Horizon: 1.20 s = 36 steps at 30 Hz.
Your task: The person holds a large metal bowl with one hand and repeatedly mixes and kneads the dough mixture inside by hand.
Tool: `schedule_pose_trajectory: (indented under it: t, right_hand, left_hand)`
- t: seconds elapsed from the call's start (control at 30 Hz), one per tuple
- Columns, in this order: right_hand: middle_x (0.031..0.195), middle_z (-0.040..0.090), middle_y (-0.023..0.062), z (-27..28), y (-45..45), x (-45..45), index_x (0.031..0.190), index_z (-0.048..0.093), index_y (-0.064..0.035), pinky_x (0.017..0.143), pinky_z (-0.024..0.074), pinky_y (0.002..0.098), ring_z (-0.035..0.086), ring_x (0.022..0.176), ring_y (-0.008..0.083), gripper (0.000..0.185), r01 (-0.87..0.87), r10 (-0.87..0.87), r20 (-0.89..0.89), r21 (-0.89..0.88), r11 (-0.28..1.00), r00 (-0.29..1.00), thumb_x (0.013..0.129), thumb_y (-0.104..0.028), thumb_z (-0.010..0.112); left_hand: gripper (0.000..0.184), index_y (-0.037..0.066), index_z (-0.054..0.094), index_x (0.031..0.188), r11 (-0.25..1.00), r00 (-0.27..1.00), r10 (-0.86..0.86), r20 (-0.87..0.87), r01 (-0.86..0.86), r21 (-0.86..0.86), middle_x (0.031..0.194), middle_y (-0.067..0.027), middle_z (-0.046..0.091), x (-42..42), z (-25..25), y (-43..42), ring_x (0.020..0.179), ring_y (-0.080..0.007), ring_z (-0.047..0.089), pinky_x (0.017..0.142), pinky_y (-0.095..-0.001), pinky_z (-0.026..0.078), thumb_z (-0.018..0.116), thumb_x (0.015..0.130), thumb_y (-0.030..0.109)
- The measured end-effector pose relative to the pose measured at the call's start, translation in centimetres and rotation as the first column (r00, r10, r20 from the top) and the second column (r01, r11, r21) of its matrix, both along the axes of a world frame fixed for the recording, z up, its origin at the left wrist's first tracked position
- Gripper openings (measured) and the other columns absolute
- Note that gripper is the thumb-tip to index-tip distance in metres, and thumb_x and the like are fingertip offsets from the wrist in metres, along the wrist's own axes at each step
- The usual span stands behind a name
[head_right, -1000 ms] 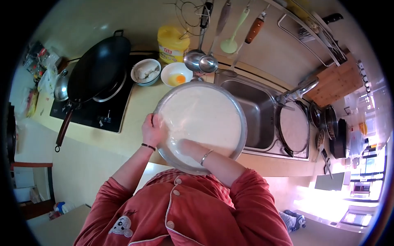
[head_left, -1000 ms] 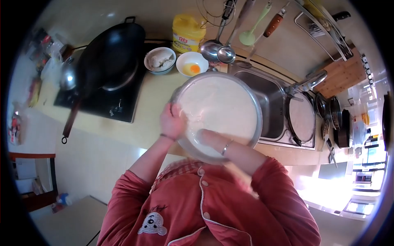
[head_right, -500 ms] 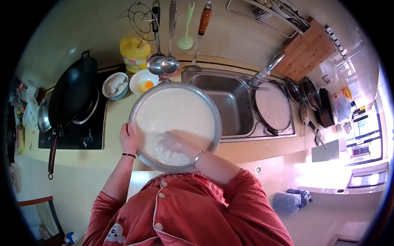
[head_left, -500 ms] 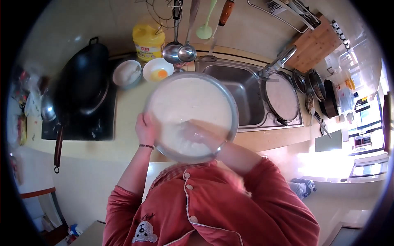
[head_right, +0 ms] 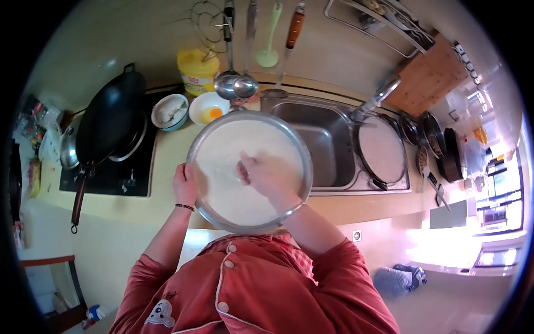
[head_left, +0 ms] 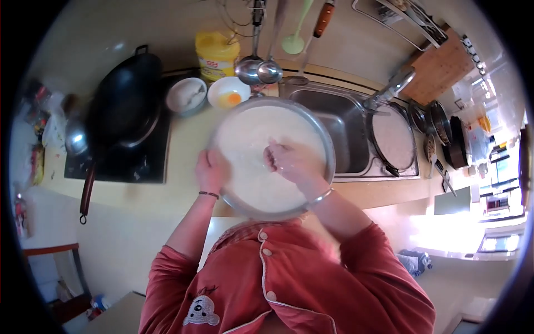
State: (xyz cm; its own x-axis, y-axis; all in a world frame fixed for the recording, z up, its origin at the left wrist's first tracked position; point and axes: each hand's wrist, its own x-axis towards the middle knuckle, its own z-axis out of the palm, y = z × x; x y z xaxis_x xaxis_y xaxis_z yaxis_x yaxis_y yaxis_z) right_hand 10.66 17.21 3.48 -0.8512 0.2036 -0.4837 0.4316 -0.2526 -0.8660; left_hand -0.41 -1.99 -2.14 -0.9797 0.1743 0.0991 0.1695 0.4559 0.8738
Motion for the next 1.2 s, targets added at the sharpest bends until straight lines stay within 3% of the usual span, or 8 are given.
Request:
schedule_pose_trajectory:
  t: [0.13,0.23,0.67,0.87,0.93,1.0,1.1,1.2]
  right_hand:
    - [0.095,0.055,0.0105,0.1,-0.2,0.7,0.099,0.054,0.0031,0.085,0.0436,0.0320,0.055,0.090,0.0225,0.022,0.063,-0.203,-0.251,-0.472,0.880,0.947,0.088,-0.015,0.047]
    - [0.108,0.052,0.0141,-1.2,0.7,0.8,0.108,0.048,0.0075,0.096,0.0385,0.0363,0.050,0.106,0.0279,0.027,-0.131,-0.122,-0.420,-0.524,0.842,0.899,0.083,-0.003,0.051]
    - [0.101,0.057,0.0180,0.9,-0.3,1.1,0.106,0.049,0.0071,0.087,0.0448,0.0362,0.056,0.098,0.0301,0.026,0.077,-0.224,-0.213,-0.540,0.838,0.951,0.085,-0.007,0.052]
    - [0.097,0.058,0.0179,1.5,-0.7,1.4,0.105,0.049,0.0060,0.081,0.0478,0.0350,0.058,0.093,0.0280,0.027,0.119,-0.195,-0.251,-0.288,0.950,0.948,0.088,-0.014,0.050]
    - [0.096,0.058,0.0182,1.2,-0.2,1.5,0.104,0.050,0.0059,0.081,0.0480,0.0362,0.058,0.092,0.0285,0.026,0.104,-0.184,-0.175,-0.389,0.916,0.967,0.088,-0.015,0.049]
    - [0.096,0.058,0.0186,1.1,-0.3,1.6,0.104,0.050,0.0063,0.082,0.0475,0.0367,0.058,0.091,0.0289,0.026,0.089,-0.197,-0.221,-0.419,0.903,0.955,0.088,-0.015,0.049]
    - [0.099,0.057,0.0197,0.7,-0.2,1.4,0.105,0.050,0.0061,0.085,0.0456,0.0386,0.057,0.095,0.0302,0.027,0.096,-0.236,-0.221,-0.506,0.857,0.946,0.089,-0.015,0.047]
    - [0.102,0.056,0.0202,0.2,-0.1,1.4,0.108,0.050,0.0059,0.089,0.0435,0.0400,0.054,0.100,0.0311,0.027,0.075,-0.250,-0.224,-0.585,0.807,0.942,0.088,-0.013,0.048]
  left_hand:
    - [0.027,0.000,0.055,0.092,0.999,0.999,0.010,-0.047,-0.008,0.045,0.077,-0.0175,0.058,-0.1,-0.3,0.1,0.069,-0.0283,0.056,0.064,-0.0349,0.044,0.044,0.089,0.025]
    - [0.027,0.000,0.055,0.092,0.999,1.000,0.014,-0.023,-0.013,0.041,0.077,-0.0176,0.058,0.1,-0.3,0.2,0.069,-0.0290,0.056,0.064,-0.0349,0.044,0.044,0.088,0.024]
    - [0.027,0.001,0.055,0.092,0.999,0.999,-0.003,-0.051,0.005,0.033,0.075,-0.0173,0.058,0.5,0.8,0.2,0.068,-0.0293,0.056,0.063,-0.0354,0.044,0.044,0.089,0.025]
    - [0.027,0.000,0.055,0.092,1.000,0.998,0.005,-0.055,-0.004,0.022,0.075,-0.0170,0.058,0.4,0.5,0.2,0.068,-0.0288,0.057,0.062,-0.0351,0.044,0.044,0.089,0.025]
    - [0.028,0.000,0.054,0.092,1.000,0.998,0.005,-0.062,-0.004,0.020,0.074,-0.0169,0.058,0.3,0.5,0.2,0.068,-0.0288,0.057,0.062,-0.0352,0.044,0.044,0.089,0.025]
    - [0.029,0.000,0.054,0.094,0.999,1.000,-0.005,0.024,0.004,0.036,0.083,-0.0242,0.057,0.4,1.0,0.2,0.079,-0.0413,0.054,0.067,-0.0435,0.044,0.044,0.087,0.026]
    - [0.028,0.000,0.054,0.092,1.000,0.998,0.010,-0.058,-0.009,0.011,0.075,-0.0172,0.058,0.4,0.6,0.3,0.068,-0.0293,0.057,0.063,-0.0358,0.044,0.044,0.089,0.026]
    - [0.029,0.000,0.054,0.092,1.000,0.998,0.008,-0.066,-0.008,0.009,0.075,-0.0177,0.058,0.4,0.6,0.2,0.069,-0.0304,0.057,0.063,-0.0362,0.044,0.044,0.089,0.026]
